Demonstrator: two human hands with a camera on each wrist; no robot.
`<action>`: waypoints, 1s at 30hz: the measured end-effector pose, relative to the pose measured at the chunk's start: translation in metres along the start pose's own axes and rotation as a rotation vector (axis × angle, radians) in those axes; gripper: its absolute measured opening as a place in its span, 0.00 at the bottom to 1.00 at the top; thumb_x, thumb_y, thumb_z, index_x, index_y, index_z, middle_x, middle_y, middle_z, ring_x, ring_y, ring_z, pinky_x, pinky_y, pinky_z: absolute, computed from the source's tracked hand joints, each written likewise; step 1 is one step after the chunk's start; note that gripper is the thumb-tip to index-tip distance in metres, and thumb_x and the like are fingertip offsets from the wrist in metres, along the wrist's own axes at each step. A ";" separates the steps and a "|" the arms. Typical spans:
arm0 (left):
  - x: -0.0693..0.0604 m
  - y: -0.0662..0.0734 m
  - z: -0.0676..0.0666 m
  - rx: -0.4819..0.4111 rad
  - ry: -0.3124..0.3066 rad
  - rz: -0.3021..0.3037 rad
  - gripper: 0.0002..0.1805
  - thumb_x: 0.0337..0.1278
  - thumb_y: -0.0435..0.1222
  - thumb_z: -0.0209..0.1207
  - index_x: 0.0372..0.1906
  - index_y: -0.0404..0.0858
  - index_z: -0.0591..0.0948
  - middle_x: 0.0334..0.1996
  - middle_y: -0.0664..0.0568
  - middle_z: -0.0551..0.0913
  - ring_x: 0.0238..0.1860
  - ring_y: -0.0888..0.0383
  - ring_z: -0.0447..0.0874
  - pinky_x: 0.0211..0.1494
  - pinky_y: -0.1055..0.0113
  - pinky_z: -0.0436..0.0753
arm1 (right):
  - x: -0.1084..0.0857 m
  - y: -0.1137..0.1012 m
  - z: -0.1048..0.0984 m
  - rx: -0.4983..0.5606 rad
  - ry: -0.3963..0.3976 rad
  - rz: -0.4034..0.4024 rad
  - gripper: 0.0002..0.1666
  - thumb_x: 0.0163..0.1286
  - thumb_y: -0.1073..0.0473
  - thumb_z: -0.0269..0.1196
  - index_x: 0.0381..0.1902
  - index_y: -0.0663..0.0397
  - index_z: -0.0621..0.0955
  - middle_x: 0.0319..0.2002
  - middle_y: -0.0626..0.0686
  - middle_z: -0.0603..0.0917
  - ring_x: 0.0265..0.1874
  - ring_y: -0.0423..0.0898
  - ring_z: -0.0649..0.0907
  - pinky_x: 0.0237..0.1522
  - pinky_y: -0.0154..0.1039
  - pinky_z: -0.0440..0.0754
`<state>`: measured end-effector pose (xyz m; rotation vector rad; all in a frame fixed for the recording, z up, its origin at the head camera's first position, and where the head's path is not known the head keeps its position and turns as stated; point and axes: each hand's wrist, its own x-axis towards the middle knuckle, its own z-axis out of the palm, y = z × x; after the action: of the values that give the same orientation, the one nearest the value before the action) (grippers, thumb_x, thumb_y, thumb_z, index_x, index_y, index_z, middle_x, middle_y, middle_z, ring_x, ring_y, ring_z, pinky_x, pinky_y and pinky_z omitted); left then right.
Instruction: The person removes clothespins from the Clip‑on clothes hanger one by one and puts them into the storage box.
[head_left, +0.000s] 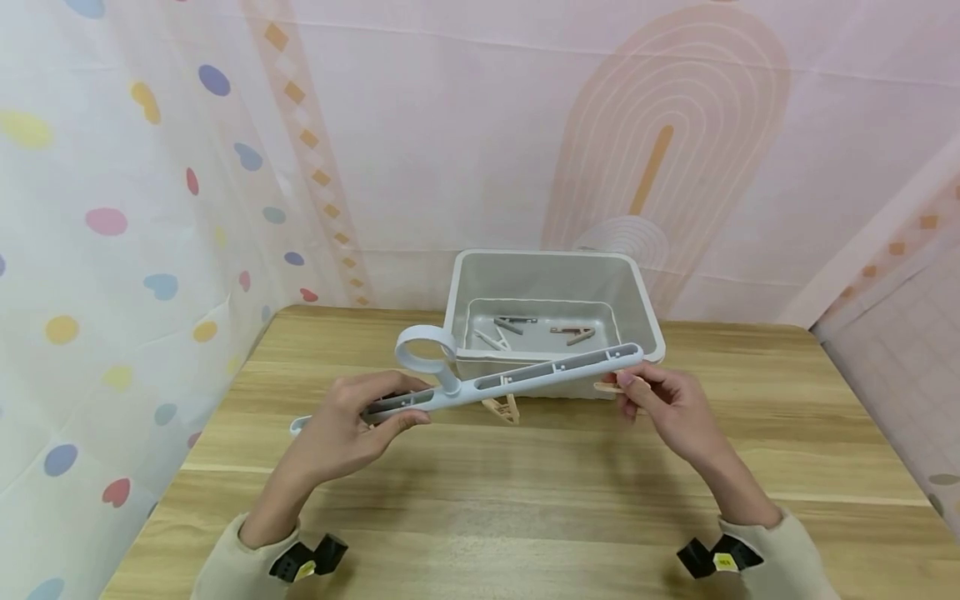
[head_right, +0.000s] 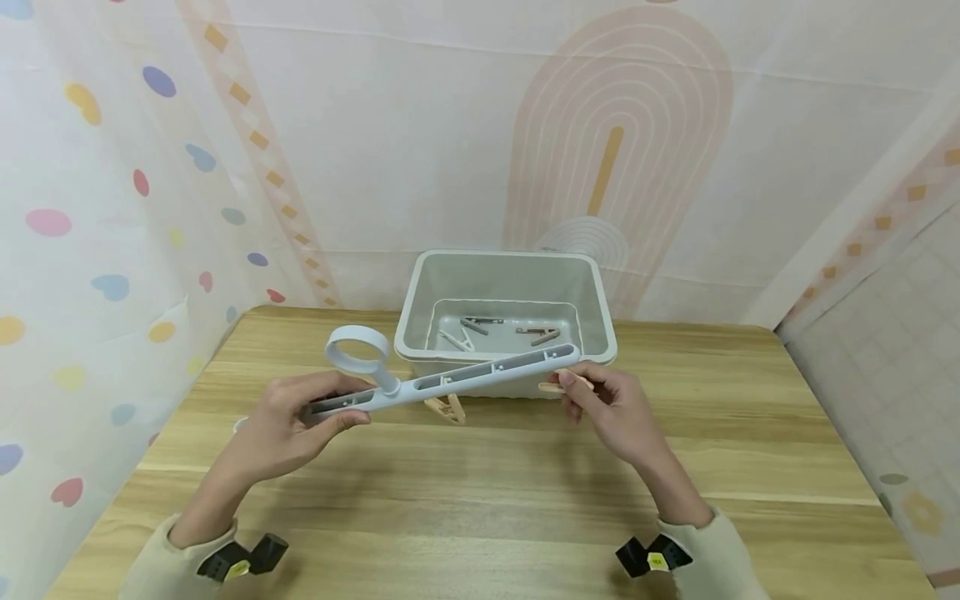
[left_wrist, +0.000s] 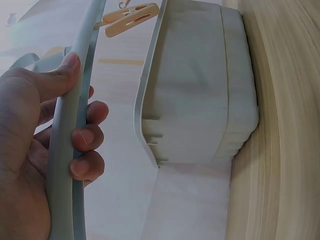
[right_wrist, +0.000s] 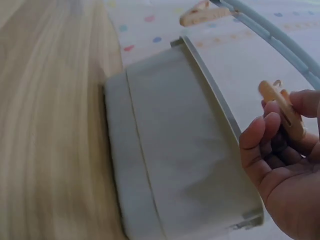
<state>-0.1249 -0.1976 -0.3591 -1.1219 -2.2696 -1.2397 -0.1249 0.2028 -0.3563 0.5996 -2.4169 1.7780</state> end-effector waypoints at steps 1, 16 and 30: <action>0.000 0.000 0.000 -0.002 -0.005 -0.010 0.17 0.52 0.28 0.74 0.45 0.48 0.87 0.33 0.62 0.87 0.24 0.70 0.75 0.27 0.79 0.76 | 0.001 0.000 -0.002 -0.019 0.003 0.001 0.11 0.79 0.66 0.56 0.44 0.68 0.84 0.27 0.47 0.83 0.23 0.45 0.79 0.27 0.36 0.80; 0.000 0.001 0.000 0.020 -0.032 -0.069 0.15 0.53 0.31 0.74 0.45 0.48 0.87 0.35 0.61 0.89 0.26 0.68 0.77 0.29 0.78 0.78 | 0.015 -0.007 -0.026 -0.203 0.064 0.088 0.11 0.79 0.58 0.59 0.45 0.59 0.85 0.27 0.50 0.82 0.23 0.43 0.81 0.21 0.35 0.73; -0.001 0.001 0.000 0.053 -0.039 -0.080 0.14 0.52 0.33 0.75 0.44 0.47 0.88 0.36 0.61 0.89 0.27 0.68 0.78 0.30 0.78 0.78 | 0.037 -0.018 -0.035 -0.271 0.043 0.075 0.14 0.78 0.56 0.61 0.53 0.59 0.85 0.34 0.53 0.83 0.29 0.42 0.83 0.31 0.32 0.82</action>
<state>-0.1236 -0.1977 -0.3594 -1.0556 -2.3828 -1.1893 -0.1585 0.2210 -0.3176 0.4424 -2.6186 1.4328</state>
